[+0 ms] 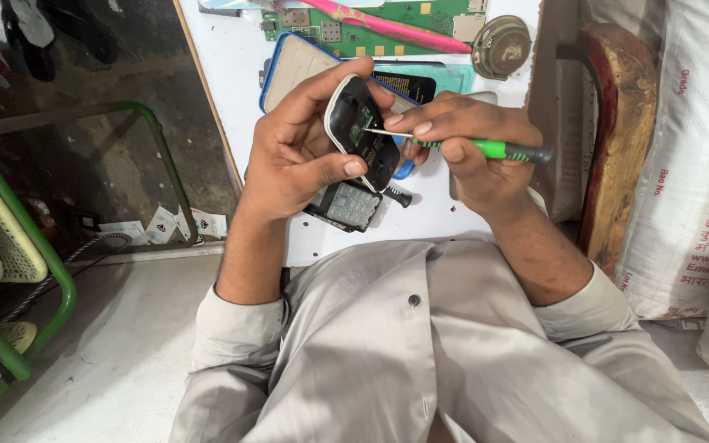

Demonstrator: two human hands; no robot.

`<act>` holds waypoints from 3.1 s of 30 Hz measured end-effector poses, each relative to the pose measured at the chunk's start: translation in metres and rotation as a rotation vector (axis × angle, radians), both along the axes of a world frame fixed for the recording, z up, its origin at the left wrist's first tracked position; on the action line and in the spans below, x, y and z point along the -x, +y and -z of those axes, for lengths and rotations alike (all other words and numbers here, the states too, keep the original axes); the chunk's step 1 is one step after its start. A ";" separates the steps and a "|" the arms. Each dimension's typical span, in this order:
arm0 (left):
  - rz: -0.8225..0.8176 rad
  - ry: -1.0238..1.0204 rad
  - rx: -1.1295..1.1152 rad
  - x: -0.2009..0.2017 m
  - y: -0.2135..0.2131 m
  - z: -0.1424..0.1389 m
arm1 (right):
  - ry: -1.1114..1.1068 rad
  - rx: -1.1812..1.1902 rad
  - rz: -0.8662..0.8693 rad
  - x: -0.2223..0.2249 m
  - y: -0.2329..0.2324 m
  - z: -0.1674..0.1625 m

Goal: The person pries open the back cover of a feature phone, removes the battery, and uses a screwdriver to unscrew and work on the internal board. They handle the keypad, reposition the phone repeatedly, and press components back together while working over a bench covered with other phone parts.

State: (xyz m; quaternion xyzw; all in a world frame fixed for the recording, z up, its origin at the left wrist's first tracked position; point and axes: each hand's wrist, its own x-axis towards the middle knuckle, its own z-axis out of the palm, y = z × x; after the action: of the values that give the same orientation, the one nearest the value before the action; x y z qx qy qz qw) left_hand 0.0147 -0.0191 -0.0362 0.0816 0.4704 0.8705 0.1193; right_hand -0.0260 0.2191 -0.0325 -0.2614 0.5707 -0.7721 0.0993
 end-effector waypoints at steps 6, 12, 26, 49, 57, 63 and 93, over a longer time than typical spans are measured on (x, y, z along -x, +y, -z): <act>-0.011 0.014 0.049 -0.002 0.001 0.000 | 0.005 -0.019 0.035 -0.003 0.000 0.000; -0.022 -0.005 0.043 -0.001 0.002 0.000 | 0.014 -0.021 0.024 -0.003 0.001 0.000; -0.030 -0.026 0.065 -0.002 0.005 0.000 | -0.058 -0.019 0.009 -0.006 0.006 0.003; -0.178 -0.028 0.211 0.001 0.031 -0.002 | -0.093 -0.007 0.210 -0.003 -0.011 0.012; -0.283 -0.018 0.317 0.000 0.035 -0.007 | 0.004 -0.100 0.072 -0.007 -0.021 0.001; -0.271 -0.023 0.276 0.001 0.035 -0.009 | -0.034 -0.193 0.109 -0.006 -0.022 0.006; -0.275 0.013 0.367 0.002 0.033 -0.004 | -0.151 -0.126 0.076 -0.004 -0.022 0.002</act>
State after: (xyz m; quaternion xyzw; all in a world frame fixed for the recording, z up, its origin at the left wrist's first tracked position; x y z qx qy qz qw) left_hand 0.0128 0.0135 -0.0317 -0.0005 0.6283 0.7779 0.0094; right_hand -0.0223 0.1976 -0.0346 -0.1741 0.6184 -0.7554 0.1288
